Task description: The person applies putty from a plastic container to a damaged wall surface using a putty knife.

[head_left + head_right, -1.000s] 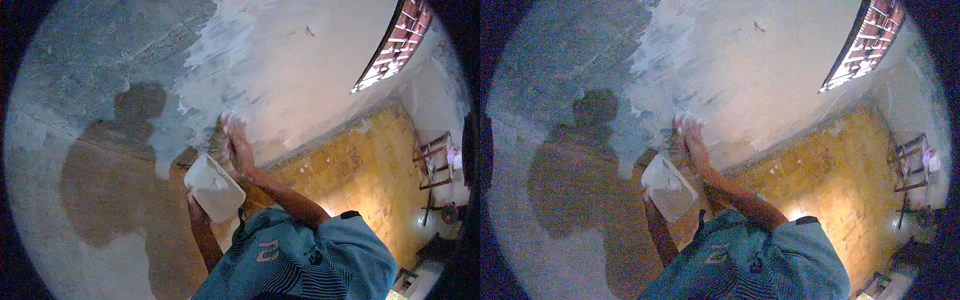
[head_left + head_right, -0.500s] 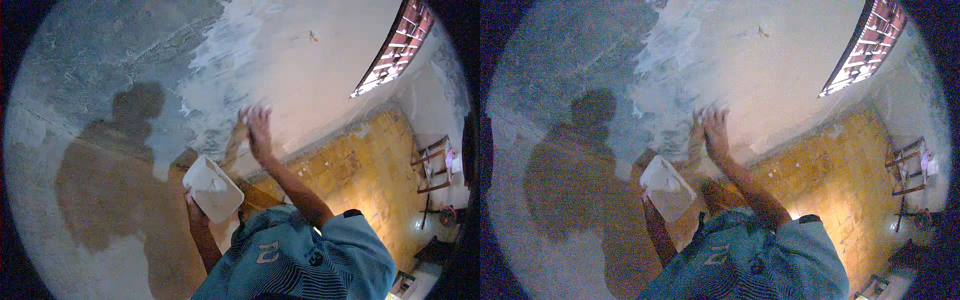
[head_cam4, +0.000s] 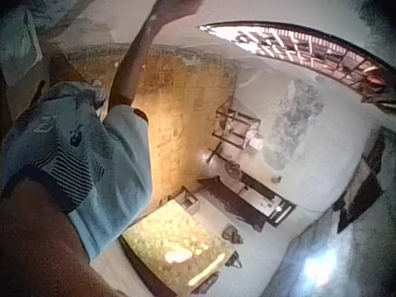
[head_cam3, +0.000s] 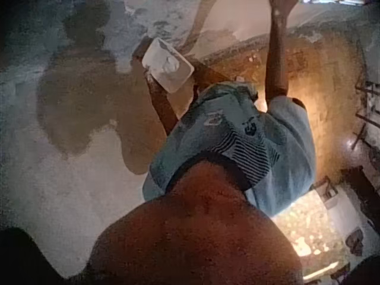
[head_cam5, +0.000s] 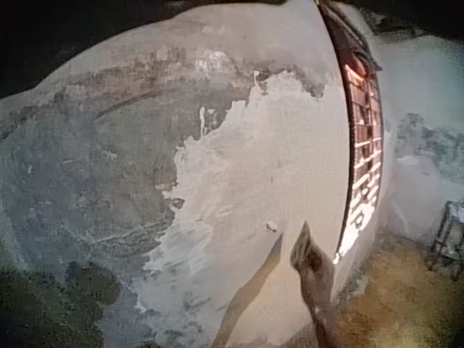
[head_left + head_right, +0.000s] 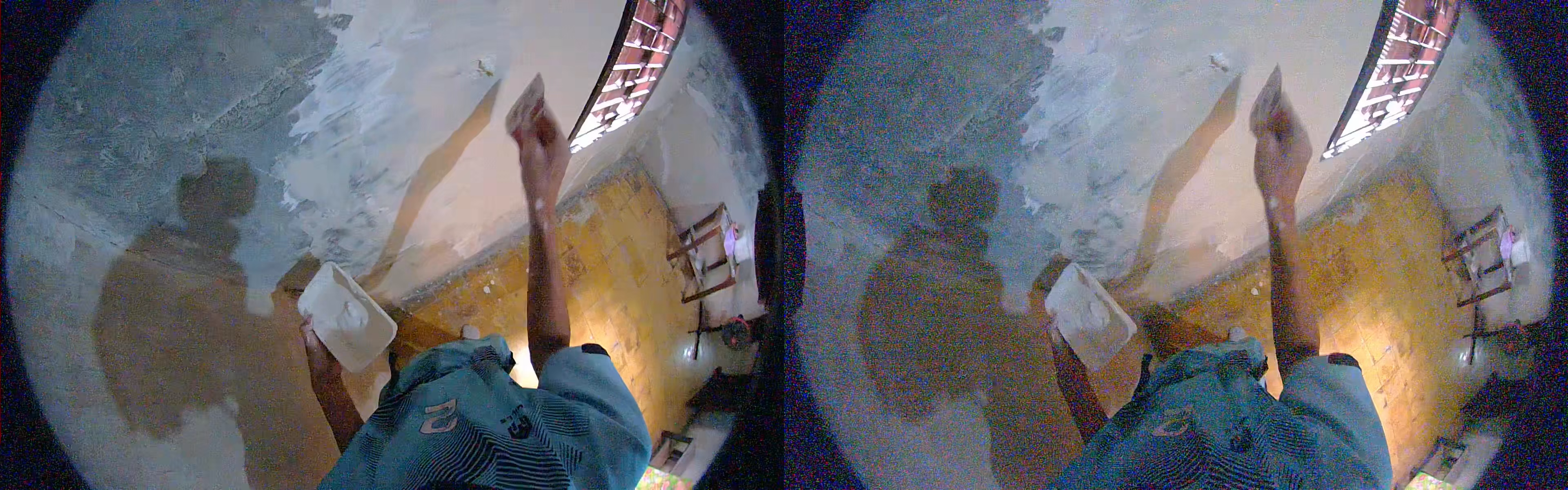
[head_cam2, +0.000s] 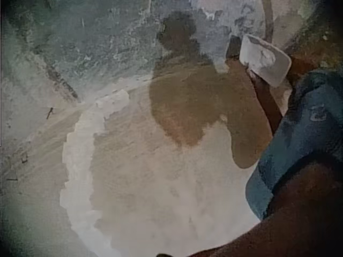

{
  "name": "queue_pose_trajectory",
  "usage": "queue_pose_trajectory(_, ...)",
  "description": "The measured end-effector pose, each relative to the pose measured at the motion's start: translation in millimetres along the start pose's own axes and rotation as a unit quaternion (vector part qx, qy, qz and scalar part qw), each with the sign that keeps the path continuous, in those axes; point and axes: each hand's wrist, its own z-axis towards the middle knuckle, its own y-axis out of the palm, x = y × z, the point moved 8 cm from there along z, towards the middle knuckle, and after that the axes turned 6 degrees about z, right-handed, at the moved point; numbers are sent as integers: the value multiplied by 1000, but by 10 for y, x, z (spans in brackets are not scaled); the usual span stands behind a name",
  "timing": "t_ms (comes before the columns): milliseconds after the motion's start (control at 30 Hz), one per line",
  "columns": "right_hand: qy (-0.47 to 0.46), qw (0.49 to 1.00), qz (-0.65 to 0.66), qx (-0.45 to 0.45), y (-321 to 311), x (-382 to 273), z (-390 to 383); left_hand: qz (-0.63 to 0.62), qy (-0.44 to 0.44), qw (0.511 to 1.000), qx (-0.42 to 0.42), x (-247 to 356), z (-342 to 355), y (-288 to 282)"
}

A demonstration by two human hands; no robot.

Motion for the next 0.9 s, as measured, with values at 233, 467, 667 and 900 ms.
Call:
queue_pose_trajectory(233,-132,961,-240,-23,540,-623,272,-47,-17,997,-56,-40,-27,20)
queue_pose_trajectory(467,-91,962,-230,-116,1173,-809,-457,-36,3,998,-42,-8,-38,-140)
queue_pose_trajectory(667,-91,969,-82,-214,1498,-851,-1039,-17,8,999,-37,-12,34,-47)
queue_pose_trajectory(900,397,863,184,-252,515,295,-1312,0,14,1000,7,-20,-44,-201)
